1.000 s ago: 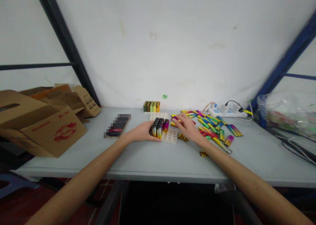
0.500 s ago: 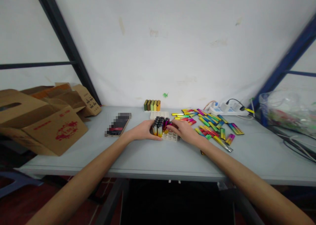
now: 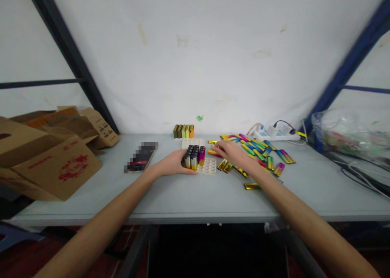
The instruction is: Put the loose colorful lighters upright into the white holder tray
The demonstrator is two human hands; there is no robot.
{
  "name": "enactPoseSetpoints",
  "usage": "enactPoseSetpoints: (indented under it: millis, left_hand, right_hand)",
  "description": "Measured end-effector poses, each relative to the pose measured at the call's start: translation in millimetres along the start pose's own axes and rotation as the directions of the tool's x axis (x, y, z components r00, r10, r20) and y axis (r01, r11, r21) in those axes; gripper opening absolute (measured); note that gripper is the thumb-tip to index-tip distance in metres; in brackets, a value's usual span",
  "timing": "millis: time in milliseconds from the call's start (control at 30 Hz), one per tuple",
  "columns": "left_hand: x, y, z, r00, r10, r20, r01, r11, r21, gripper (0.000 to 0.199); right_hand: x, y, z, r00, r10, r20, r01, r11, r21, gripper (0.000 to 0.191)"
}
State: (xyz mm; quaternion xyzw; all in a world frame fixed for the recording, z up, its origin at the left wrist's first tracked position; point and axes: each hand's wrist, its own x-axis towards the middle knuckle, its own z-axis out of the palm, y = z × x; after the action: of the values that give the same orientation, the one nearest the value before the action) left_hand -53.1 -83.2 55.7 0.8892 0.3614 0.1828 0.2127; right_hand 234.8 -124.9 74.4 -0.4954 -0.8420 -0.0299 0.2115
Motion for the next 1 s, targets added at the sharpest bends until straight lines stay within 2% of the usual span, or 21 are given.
enactPoseSetpoints:
  millis: [67,167,300,433,600,700,767,833,900,1000]
  left_hand:
    - [0.4,-1.0,0.3,1.0,-0.012,-0.003,0.012,1.0,-0.003,0.085]
    - [0.5,-2.1,0.3,1.0,-0.018,0.006,0.018,1.0,0.024,0.087]
    - [0.1,-0.7,-0.7,0.999,-0.033,0.009,0.032,0.998,0.049,0.089]
    - [0.5,2.7,-1.7,1.0,-0.023,0.012,0.022,0.999,0.029,0.089]
    - [0.8,2.3,-1.8,1.0,-0.029,0.002,0.029,0.999,0.027,0.086]
    - [0.5,-0.6,-1.1,1.0,-0.028,-0.003,0.028,0.999,0.021,0.087]
    - [0.6,-2.4,-0.4,1.0,-0.026,-0.004,0.026,1.0,0.018,0.088]
    - [0.9,-2.9,-0.1,1.0,-0.014,-0.007,0.014,1.0,0.01,0.088]
    - [1.2,-1.7,-0.3,1.0,-0.011,-0.01,0.011,1.0,0.004,0.088]
    - [1.2,1.4,-1.3,1.0,-0.017,-0.006,0.017,1.0,-0.001,0.087]
  right_hand:
    - [-4.1,26.8,-7.0,1.0,-0.019,0.015,0.019,1.0,-0.015,0.032]
    - [-14.4,66.1,-14.1,0.998,0.059,0.039,-0.056,0.996,-0.074,0.023]
    - [-25.7,99.2,-19.6,0.968,0.156,0.197,-0.153,0.988,-0.027,0.025]
    - [-28.1,106.6,-21.5,0.95,0.164,0.264,-0.192,0.977,0.087,0.029]
    - [-26.6,101.4,-23.1,0.966,0.111,0.235,-0.152,0.974,0.168,0.027]
    - [-24.8,95.0,-27.7,0.974,0.106,0.202,-0.163,0.942,0.292,0.033]
    - [-22.5,87.7,-31.0,0.983,0.129,0.131,-0.174,0.886,0.431,0.037]
    - [-19.4,76.3,-33.1,0.984,0.174,0.04,-0.163,0.784,0.599,0.038]
    - [-16.3,61.3,-33.7,0.968,0.25,-0.019,-0.148,0.631,0.762,0.037]
    - [-12.4,37.3,-31.6,0.932,0.361,-0.033,-0.109,0.367,0.924,0.036]
